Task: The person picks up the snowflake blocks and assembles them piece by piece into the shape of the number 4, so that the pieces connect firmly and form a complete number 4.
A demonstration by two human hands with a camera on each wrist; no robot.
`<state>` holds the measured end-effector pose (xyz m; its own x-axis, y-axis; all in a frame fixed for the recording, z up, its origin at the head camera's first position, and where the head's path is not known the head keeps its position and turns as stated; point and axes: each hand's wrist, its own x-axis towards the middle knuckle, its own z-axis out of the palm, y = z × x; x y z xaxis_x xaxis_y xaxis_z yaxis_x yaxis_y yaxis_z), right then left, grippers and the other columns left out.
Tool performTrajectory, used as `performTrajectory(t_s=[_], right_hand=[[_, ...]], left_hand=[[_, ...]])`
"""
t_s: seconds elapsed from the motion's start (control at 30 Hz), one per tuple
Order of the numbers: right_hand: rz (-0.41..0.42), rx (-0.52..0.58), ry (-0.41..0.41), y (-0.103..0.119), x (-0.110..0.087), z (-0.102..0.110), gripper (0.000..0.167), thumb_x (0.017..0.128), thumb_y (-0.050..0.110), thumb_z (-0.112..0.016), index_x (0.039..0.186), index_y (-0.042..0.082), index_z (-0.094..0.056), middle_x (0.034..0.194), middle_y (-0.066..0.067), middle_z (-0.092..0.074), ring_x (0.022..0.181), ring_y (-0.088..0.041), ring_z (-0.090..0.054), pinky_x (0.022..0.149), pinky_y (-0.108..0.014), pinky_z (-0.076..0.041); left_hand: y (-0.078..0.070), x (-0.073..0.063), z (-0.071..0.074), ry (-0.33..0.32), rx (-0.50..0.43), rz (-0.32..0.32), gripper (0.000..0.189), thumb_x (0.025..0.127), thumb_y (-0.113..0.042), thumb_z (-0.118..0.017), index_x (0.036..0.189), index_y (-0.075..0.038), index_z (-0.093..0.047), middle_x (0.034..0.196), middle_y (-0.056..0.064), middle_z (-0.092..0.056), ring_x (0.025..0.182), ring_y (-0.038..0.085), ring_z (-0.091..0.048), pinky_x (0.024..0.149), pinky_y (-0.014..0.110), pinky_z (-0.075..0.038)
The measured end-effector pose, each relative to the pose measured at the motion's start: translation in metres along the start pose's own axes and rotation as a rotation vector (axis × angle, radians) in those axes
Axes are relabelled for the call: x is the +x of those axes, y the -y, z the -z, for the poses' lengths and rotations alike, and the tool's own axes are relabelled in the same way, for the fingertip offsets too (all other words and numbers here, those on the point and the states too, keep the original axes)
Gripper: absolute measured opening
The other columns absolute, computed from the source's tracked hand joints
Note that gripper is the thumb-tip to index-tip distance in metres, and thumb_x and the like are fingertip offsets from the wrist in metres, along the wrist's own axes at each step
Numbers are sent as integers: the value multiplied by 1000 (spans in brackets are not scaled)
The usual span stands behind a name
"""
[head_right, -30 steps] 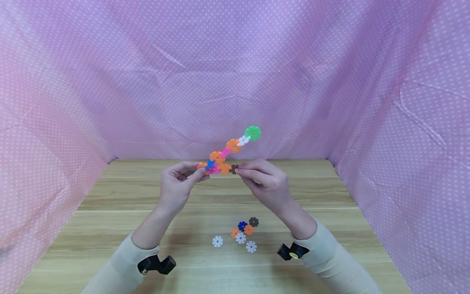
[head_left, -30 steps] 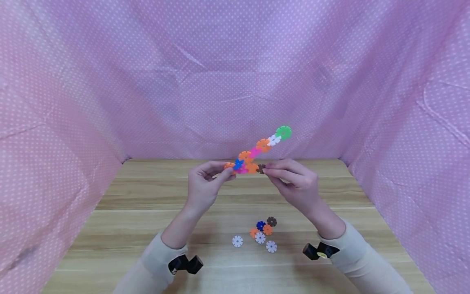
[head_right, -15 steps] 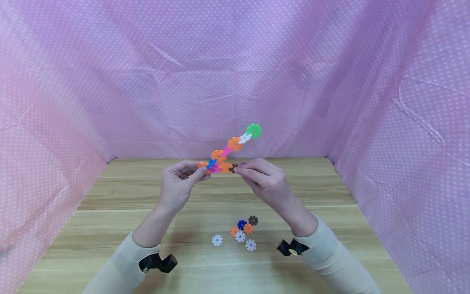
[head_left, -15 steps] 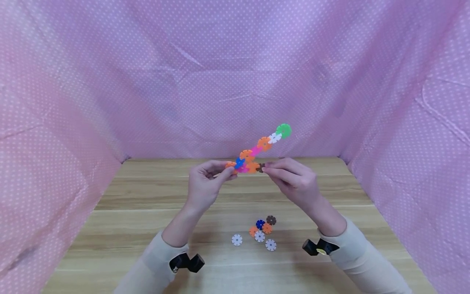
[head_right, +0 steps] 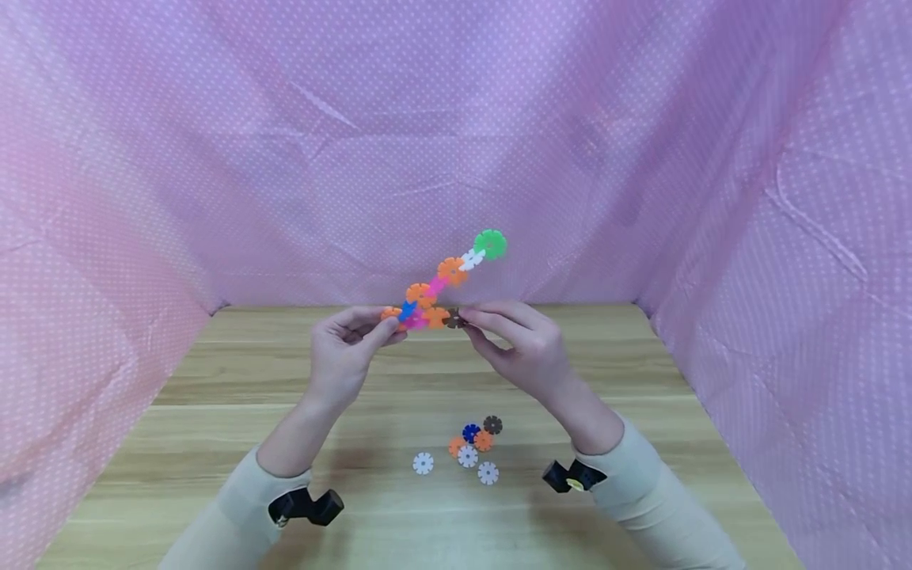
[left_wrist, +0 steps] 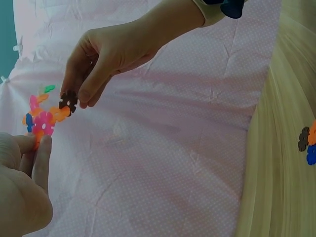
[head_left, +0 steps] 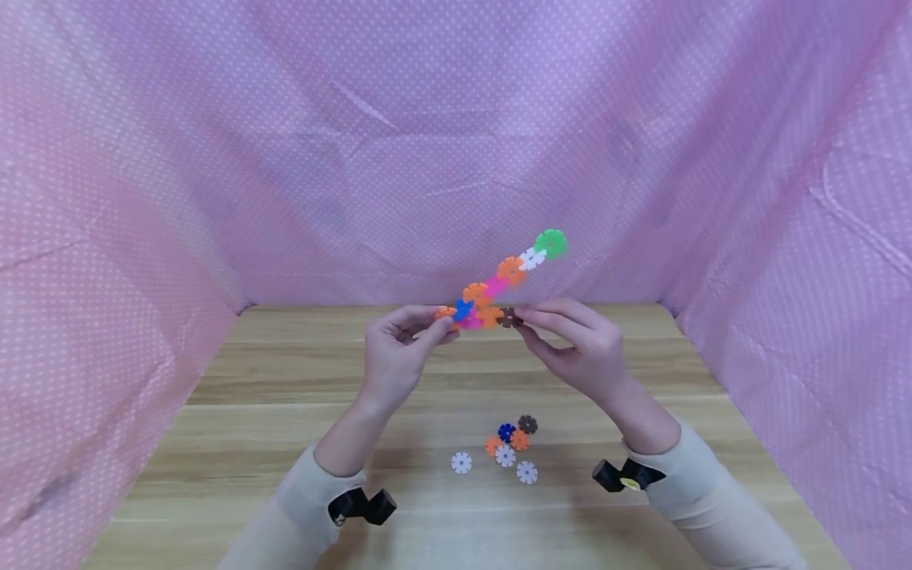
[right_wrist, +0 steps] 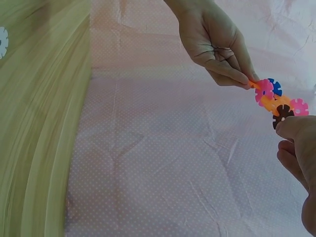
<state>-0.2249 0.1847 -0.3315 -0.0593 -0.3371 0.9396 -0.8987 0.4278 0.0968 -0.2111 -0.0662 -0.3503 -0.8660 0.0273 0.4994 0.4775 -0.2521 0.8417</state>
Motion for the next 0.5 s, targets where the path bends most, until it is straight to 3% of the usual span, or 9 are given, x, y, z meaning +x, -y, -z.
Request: performTrajectory(t_s=[0.2, 0.5], right_hand=[[-25, 12, 29, 1, -4, 4, 17, 101, 16, -74, 97, 3, -83, 93, -11, -82, 80, -25, -79, 74, -33, -68], [-23, 91, -61, 5, -2, 2, 19, 100, 14, -75, 88, 1, -83, 84, -11, -81, 72, -27, -79, 69, -32, -67]], left_hand=[[-1, 0, -3, 33, 4, 0, 18, 92, 16, -72, 107, 24, -68, 94, -9, -81, 81, 9, -80, 78, 35, -69], [-1, -4, -4, 43, 23, -4, 15, 92, 16, -71, 105, 23, -67, 93, -10, -81, 82, 8, -80, 78, 34, -69]])
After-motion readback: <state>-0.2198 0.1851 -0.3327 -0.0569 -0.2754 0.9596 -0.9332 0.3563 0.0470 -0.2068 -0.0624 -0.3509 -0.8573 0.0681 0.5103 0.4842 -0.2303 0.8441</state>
